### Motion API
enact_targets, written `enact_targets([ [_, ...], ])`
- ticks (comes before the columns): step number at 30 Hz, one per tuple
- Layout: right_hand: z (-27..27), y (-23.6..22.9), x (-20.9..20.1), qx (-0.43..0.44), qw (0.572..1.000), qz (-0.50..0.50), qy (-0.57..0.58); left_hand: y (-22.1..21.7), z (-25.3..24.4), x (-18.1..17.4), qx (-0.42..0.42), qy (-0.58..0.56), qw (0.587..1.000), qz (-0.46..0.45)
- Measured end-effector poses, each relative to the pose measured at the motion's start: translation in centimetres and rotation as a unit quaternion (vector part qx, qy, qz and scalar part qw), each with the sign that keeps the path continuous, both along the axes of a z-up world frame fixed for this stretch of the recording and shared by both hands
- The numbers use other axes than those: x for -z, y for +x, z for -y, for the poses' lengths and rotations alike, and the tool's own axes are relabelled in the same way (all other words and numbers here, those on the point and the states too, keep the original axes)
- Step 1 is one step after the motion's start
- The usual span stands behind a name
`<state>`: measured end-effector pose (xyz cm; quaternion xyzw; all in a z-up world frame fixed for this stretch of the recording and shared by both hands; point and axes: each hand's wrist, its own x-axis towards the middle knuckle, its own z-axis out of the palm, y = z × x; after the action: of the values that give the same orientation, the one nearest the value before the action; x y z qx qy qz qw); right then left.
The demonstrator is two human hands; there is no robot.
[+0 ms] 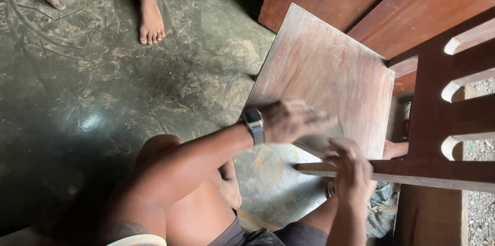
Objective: The person sands the wooden seat of a chair using a piece of sandpaper held by hand.
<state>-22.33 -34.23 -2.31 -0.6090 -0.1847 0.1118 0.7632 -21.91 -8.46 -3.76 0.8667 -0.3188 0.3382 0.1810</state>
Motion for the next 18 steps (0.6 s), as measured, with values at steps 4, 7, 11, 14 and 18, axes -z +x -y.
enact_targets([
  [4,-0.7,-6.1,-8.2,0.31,0.922,0.178,-0.148,-1.8,-7.4,-6.5,-0.167,-0.09,0.977,-0.098],
  [7,3.1,-5.5,-8.5,0.439,0.87,0.214,-0.072,-1.8,-9.9,-8.0,-0.238,-0.127,0.918,-0.289],
  [11,10.2,1.7,-5.9,0.376,0.881,0.288,0.015,-2.4,-7.9,-4.8,-0.287,-0.034,0.79,-0.54],
  [14,7.2,2.6,-8.4,0.419,0.778,0.457,-0.103,-3.2,-7.3,-4.7,-0.287,-0.123,0.749,-0.584],
  [18,9.6,4.8,-7.7,0.436,0.743,0.475,-0.18,-5.8,-6.9,-7.3,-0.322,-0.162,0.715,-0.6],
])
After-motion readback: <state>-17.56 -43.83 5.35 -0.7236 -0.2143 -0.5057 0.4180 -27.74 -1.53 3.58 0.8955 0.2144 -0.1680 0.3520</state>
